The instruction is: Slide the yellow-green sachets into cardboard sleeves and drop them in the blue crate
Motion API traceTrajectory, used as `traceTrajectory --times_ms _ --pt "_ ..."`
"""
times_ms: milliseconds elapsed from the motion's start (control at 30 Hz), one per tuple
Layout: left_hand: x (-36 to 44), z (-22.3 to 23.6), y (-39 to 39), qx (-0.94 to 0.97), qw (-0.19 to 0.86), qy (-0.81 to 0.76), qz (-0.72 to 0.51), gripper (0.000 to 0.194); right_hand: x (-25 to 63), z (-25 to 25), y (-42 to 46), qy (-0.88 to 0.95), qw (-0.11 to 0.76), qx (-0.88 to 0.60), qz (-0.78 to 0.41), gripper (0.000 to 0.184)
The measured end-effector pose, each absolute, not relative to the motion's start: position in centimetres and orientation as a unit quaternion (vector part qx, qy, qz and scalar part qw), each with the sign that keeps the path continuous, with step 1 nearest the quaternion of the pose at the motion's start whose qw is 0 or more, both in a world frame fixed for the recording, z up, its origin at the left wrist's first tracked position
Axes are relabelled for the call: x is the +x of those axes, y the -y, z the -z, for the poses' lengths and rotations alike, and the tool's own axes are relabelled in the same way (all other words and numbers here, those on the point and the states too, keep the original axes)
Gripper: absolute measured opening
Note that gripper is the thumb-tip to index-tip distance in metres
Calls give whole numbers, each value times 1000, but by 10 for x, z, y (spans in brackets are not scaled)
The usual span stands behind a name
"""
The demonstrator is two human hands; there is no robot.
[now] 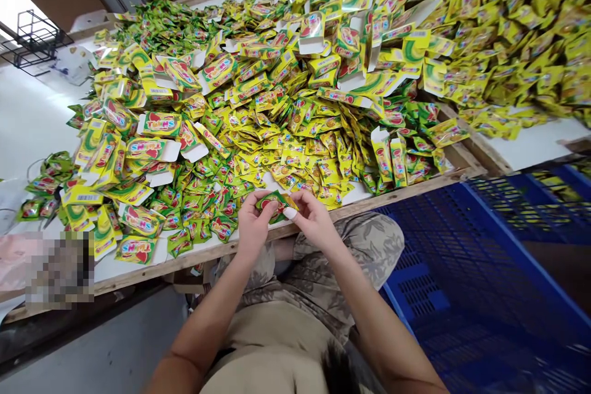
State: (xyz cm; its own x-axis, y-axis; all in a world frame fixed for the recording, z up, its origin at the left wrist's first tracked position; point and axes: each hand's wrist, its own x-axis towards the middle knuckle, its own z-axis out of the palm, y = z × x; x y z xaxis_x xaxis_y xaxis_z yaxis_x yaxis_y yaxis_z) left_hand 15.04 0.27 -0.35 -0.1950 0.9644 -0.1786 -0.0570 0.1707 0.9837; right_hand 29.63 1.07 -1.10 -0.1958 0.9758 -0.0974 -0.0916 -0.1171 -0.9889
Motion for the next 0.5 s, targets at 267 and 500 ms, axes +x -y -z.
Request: traceTrajectory --times_ms 267,500 --pt "159 14 -3 404 480 -583 -516 28 291 12 -16 587 427 -493 -480 24" --pt "164 -6 -27 483 484 -552 -478 31 403 4 -41 507 536 -607 -296 29"
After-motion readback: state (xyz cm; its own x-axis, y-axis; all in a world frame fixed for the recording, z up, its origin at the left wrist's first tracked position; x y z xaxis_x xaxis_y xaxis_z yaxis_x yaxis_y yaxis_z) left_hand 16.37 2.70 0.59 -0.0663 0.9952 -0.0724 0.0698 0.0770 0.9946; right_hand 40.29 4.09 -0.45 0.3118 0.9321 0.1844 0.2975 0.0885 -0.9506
